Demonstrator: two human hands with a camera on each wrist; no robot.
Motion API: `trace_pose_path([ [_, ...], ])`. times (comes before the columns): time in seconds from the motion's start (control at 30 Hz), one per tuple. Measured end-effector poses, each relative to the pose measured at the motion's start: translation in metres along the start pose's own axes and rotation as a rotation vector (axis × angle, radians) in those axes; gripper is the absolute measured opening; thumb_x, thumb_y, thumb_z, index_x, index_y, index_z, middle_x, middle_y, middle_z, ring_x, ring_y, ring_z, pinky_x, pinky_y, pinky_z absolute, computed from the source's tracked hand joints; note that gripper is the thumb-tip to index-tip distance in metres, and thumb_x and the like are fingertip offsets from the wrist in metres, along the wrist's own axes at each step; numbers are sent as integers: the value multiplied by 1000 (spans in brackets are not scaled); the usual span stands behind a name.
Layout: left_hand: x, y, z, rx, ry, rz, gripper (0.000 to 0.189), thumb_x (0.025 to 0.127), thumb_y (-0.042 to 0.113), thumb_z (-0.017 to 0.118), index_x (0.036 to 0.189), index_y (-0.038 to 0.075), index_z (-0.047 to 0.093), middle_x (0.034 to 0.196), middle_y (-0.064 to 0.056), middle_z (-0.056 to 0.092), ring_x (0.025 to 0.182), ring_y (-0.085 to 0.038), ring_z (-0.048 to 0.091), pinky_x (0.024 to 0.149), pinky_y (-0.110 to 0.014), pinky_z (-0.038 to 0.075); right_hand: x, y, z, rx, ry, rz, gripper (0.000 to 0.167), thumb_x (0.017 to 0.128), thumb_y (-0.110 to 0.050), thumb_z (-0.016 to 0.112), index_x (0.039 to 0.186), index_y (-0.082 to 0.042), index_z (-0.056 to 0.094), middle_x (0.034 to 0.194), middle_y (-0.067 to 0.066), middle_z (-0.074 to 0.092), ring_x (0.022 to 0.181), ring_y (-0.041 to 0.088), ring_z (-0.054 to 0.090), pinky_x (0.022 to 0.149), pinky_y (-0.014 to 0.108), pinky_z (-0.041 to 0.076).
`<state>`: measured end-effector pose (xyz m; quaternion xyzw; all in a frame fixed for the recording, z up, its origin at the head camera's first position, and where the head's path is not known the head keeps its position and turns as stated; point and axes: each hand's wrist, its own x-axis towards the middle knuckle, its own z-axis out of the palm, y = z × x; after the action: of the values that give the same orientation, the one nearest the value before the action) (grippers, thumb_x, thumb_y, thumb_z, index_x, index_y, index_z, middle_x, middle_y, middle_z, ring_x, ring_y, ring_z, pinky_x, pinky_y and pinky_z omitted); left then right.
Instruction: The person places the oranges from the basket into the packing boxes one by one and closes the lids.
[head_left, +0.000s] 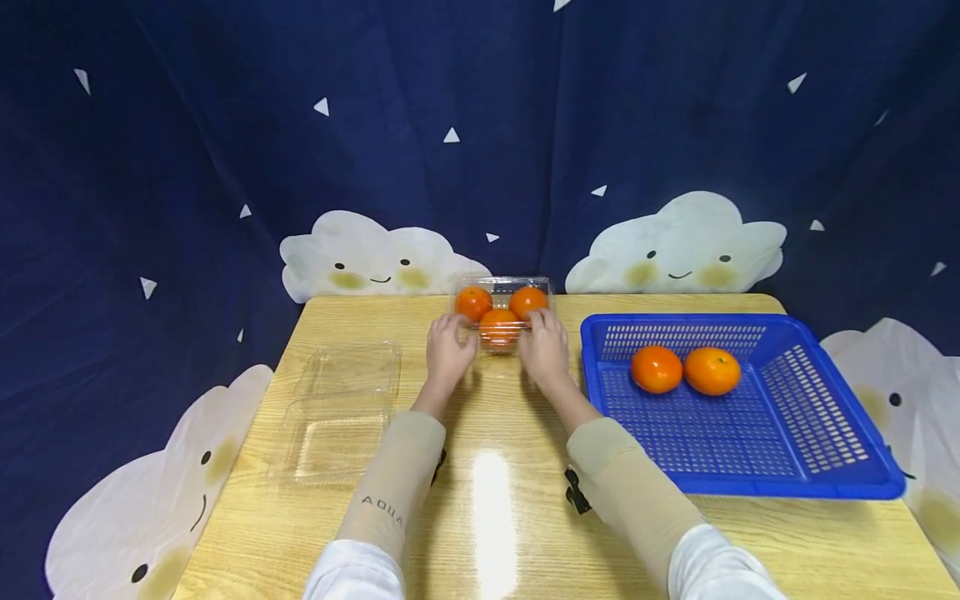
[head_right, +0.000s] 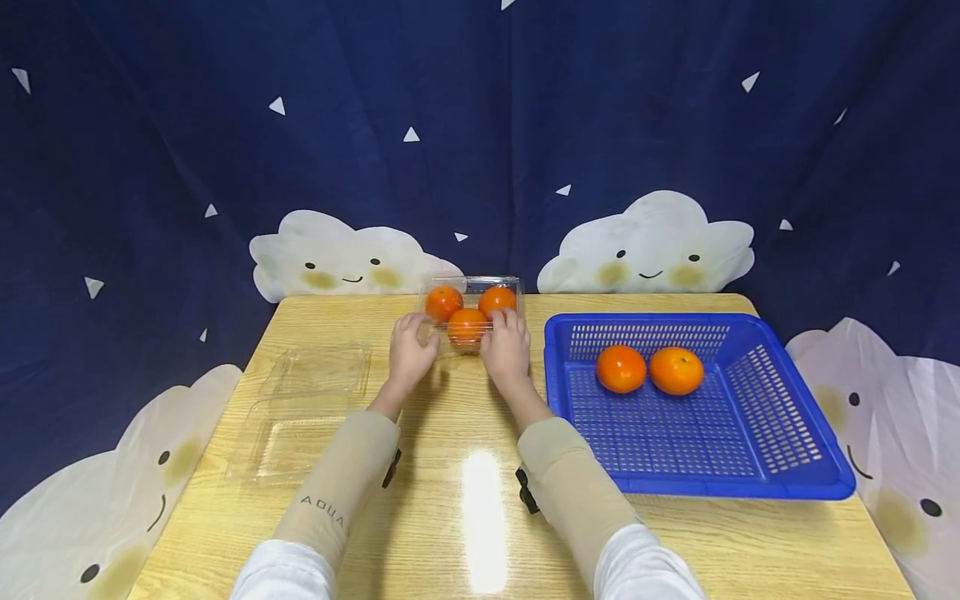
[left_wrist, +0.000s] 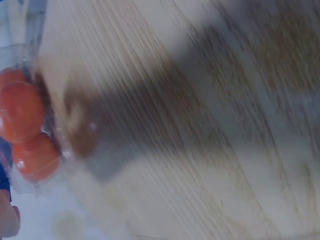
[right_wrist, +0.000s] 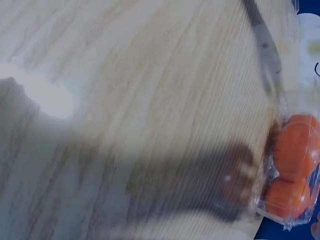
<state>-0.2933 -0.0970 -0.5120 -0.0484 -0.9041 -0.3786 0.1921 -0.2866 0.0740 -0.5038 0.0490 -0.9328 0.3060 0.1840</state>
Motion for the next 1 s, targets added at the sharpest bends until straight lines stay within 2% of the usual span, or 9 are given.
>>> trace_pose_path([
  [0.13,-7,6,-4,-75,123,-21,28,72,6,59,99,0,63,101,-13,62,99,-28,52,87,-39,42,-7,-6,0,49,31,8,28,81,-6,56,109,-3,58,118,18,51,113,33,45,94,48,35],
  [0.23,-13,9,-11,-73,179,-33,26,72,6,59,96,0,64,97,-13,63,96,-28,54,85,-39,42,-12,-10,1,78,52,3,27,79,-4,58,107,-2,59,115,18,52,109,34,47,92,47,37],
  [0.47,-26,17,-36,64,160,-50,31,71,11,60,101,2,62,100,-10,63,95,-28,54,87,-41,38,-20,-18,2,141,42,-17,29,79,-2,58,108,2,59,111,20,54,107,35,49,95,45,36],
  [0.6,-35,17,-51,72,148,-75,30,71,9,59,99,1,62,97,-11,63,94,-30,54,85,-42,38,-24,-21,4,147,22,-32,31,79,-2,58,110,3,58,110,20,56,104,35,52,92,44,40],
  [0.8,-48,8,-71,85,142,-121,29,71,8,57,100,1,61,96,-12,62,94,-30,53,87,-43,36,-33,-26,9,167,-19,-50,30,80,-3,59,110,2,58,104,18,58,98,34,56,83,43,47],
  [1.0,-59,-7,-92,116,161,-141,29,72,7,59,100,0,61,100,-15,63,95,-31,53,84,-43,37,-43,-35,17,172,-88,-67,32,80,-4,57,112,0,57,113,16,56,105,32,54,88,41,44],
])
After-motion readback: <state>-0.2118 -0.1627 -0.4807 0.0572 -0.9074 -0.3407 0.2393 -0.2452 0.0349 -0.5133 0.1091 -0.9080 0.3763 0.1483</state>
